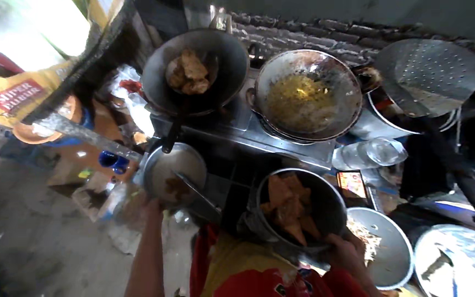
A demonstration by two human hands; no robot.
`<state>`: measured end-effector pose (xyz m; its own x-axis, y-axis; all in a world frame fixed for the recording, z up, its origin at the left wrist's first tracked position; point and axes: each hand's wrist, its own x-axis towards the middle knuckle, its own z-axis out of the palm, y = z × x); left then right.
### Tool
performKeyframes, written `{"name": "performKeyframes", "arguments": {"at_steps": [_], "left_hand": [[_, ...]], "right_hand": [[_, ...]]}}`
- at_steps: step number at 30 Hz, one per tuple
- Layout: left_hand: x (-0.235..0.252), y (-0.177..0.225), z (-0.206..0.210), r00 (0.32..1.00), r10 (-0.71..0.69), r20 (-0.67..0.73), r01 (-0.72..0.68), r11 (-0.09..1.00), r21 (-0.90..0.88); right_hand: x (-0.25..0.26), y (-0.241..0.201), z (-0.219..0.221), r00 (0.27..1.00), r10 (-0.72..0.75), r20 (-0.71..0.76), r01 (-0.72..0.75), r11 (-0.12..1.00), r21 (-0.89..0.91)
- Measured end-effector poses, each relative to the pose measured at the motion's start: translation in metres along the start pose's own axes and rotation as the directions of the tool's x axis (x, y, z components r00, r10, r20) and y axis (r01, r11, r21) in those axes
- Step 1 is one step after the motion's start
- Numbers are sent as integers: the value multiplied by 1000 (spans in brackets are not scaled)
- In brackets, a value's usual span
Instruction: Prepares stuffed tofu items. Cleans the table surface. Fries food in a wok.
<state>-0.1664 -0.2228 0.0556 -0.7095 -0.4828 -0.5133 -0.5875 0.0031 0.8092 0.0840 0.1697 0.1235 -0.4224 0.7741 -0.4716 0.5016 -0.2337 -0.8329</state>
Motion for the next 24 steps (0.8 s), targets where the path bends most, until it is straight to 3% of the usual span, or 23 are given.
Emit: {"name": "performKeyframes", "arguments": {"at_steps": [5, 12, 19, 24], "left_hand": [[-17, -16, 4, 992, 7, 126, -23, 992, 122], [-57, -27, 30, 934, -1, 358, -83, 972, 219], [-88, -43, 63, 863, -9, 506, -106, 974, 199], [-93, -26, 65, 772, -114, 625, 28, 989, 146]], "right_hand": [[-7, -8, -32, 996, 18, -92, -8, 994, 112], [-25, -39, -32, 997, -67, 34, 58, 974, 218], [-18, -43, 14, 971, -162, 174, 127, 973, 194], [-20, -58, 76, 954, -129, 269, 74, 976, 204]]}}
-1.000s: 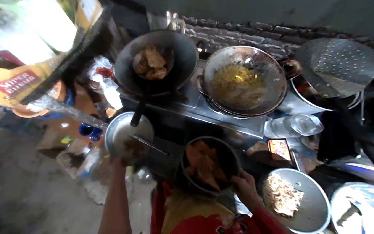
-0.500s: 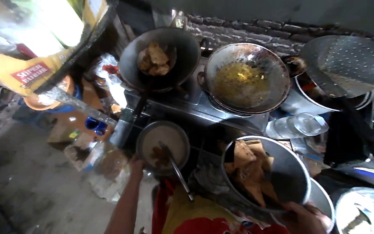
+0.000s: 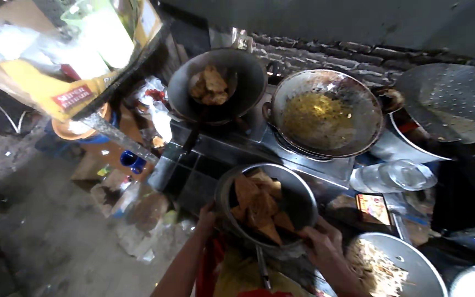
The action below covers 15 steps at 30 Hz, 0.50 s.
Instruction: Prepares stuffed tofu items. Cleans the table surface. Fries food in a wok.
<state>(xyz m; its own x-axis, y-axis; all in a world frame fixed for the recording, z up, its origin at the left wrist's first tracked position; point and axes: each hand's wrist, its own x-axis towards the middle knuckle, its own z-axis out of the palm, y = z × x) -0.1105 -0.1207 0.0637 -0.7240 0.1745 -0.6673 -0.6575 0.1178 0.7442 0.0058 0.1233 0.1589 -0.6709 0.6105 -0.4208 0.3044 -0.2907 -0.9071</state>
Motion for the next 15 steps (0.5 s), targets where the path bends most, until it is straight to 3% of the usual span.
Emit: {"name": "performKeyframes", "arguments": {"at_steps": [2, 5, 9, 15], "left_hand": [[-12, 18, -3, 1000, -12, -13, 12, 1000, 12], [-18, 31, -17, 983, 69, -170, -77, 996, -44], [-28, 35, -50, 964, 266, 3, -257, 935, -243], [-37, 42, -61, 943, 264, -201, -313, 907, -281]], "right_hand": [[6, -1, 22, 998, 2, 66, -1, 1000, -19], [15, 0, 49, 986, 2, 167, 10, 997, -70], [25, 7, 77, 953, -23, 301, 43, 997, -62], [38, 11, 112, 891, -20, 453, 103, 982, -160]]}}
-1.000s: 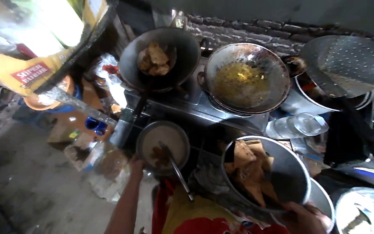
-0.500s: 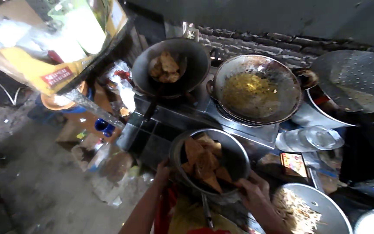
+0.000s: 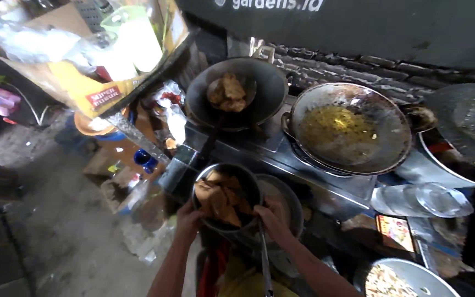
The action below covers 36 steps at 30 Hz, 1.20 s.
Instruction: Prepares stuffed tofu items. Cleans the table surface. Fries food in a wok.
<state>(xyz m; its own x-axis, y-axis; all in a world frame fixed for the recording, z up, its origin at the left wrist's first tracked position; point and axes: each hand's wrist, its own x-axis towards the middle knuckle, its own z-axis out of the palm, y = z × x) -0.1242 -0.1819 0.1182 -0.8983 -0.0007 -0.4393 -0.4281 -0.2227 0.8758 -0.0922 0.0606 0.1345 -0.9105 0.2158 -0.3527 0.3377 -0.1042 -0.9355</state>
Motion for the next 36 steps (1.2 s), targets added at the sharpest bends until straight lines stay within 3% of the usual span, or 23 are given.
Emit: {"name": "performKeyframes", "arguments": {"at_steps": [4, 8, 12, 16, 20, 25, 30, 32, 33, 34, 36], "left_hand": [[2, -5, -17, 997, 54, 50, -50, 995, -83], [0, -4, -23, 994, 0, 114, 20, 985, -174], [4, -1, -8, 996, -36, -87, 18, 980, -199], [18, -4, -4, 949, -57, -310, -2, 983, -186], [28, -5, -12, 911, -76, -405, 1, 983, -181], [48, -14, -21, 855, -117, -506, 56, 989, -135], [67, -34, -29, 823, -139, -551, 84, 989, -125], [70, -43, -30, 828, -150, -540, 79, 985, -153], [73, -49, -30, 834, -147, -532, 67, 984, -166], [75, -55, -31, 845, -143, -514, 59, 982, -177], [75, -60, -26, 879, -153, -452, 67, 978, -200]], "right_hand": [[14, -10, 12, 995, 60, 76, -54, 996, -78], [24, -9, 28, 995, 66, 79, -64, 998, -30], [32, -11, 38, 991, 64, 115, -59, 997, -42], [45, -6, 43, 970, 77, 233, -54, 993, -104], [47, -1, 34, 925, 71, 374, -12, 987, -158], [9, 28, -24, 935, -225, 273, 328, 839, -434], [-41, 65, -97, 965, -255, 53, 225, 712, -666], [-57, 67, -114, 999, -45, -18, 16, 653, -757], [-61, 66, -119, 988, 150, -34, -117, 594, -796], [-64, 66, -120, 946, 323, -42, -216, 524, -824], [-68, 81, -117, 868, 495, -34, -280, 431, -858]]}}
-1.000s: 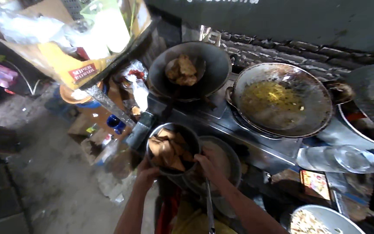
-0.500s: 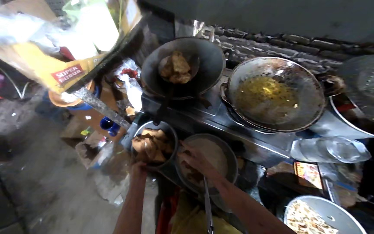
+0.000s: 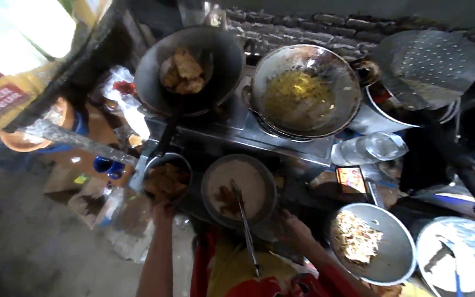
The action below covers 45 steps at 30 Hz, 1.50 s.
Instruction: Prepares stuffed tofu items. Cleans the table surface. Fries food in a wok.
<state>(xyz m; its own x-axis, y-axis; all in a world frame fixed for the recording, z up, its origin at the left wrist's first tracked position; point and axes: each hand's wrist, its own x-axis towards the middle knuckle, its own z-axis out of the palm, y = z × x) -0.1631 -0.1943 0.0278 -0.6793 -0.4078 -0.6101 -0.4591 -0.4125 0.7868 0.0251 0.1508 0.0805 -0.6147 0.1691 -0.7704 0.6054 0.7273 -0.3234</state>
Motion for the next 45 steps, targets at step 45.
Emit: {"name": "performKeyframes", "arguments": {"at_steps": [45], "left_hand": [[-94, -25, 24, 604, -439, 665, -212, 716, 665]], "right_hand": [[5, 9, -67, 985, -170, -31, 167, 982, -91]]}}
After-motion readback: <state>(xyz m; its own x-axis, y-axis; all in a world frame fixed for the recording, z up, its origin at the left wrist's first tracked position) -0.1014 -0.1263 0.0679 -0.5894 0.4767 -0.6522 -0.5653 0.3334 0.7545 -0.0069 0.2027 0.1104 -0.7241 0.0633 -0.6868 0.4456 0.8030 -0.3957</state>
